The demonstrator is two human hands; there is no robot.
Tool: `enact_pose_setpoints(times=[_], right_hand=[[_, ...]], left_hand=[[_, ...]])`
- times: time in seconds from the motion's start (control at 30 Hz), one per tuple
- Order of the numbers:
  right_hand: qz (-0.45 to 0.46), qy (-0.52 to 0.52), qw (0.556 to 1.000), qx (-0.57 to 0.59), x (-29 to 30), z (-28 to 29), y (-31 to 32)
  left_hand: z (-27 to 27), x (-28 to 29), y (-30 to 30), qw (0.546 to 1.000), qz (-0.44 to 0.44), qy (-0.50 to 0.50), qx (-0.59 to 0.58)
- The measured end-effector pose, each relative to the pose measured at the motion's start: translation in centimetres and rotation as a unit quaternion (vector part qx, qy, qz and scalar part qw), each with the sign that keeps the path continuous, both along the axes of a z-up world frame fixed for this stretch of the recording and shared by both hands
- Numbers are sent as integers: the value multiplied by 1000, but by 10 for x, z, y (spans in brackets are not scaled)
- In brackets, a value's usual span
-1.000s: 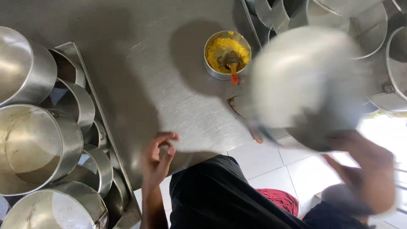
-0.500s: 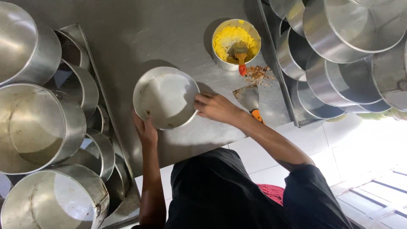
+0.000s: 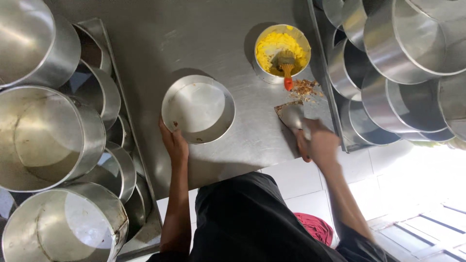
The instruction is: The person scrapes and greases metal cake tins at a prep station.
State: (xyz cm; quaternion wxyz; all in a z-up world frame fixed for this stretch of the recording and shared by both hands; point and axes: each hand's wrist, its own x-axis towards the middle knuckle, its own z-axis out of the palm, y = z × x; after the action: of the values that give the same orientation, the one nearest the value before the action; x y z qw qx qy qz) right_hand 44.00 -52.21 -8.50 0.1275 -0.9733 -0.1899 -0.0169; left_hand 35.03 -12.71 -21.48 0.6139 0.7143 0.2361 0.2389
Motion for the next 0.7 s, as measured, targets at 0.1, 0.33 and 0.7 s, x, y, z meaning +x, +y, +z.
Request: enact_pose_setpoints(times=[0.1,0.33,0.7], right_hand=[[-76,97,986,-117,-6,4,-13],[-121,214,963,-114,-15,-42,-43],[-227,232,726,607,-14,-63,-72]], left_hand=[[-6,2,-1,999,12,28,22],[7,2,-3,999,-6,-19,32],[0,-1,1,998,-45,-12,48]])
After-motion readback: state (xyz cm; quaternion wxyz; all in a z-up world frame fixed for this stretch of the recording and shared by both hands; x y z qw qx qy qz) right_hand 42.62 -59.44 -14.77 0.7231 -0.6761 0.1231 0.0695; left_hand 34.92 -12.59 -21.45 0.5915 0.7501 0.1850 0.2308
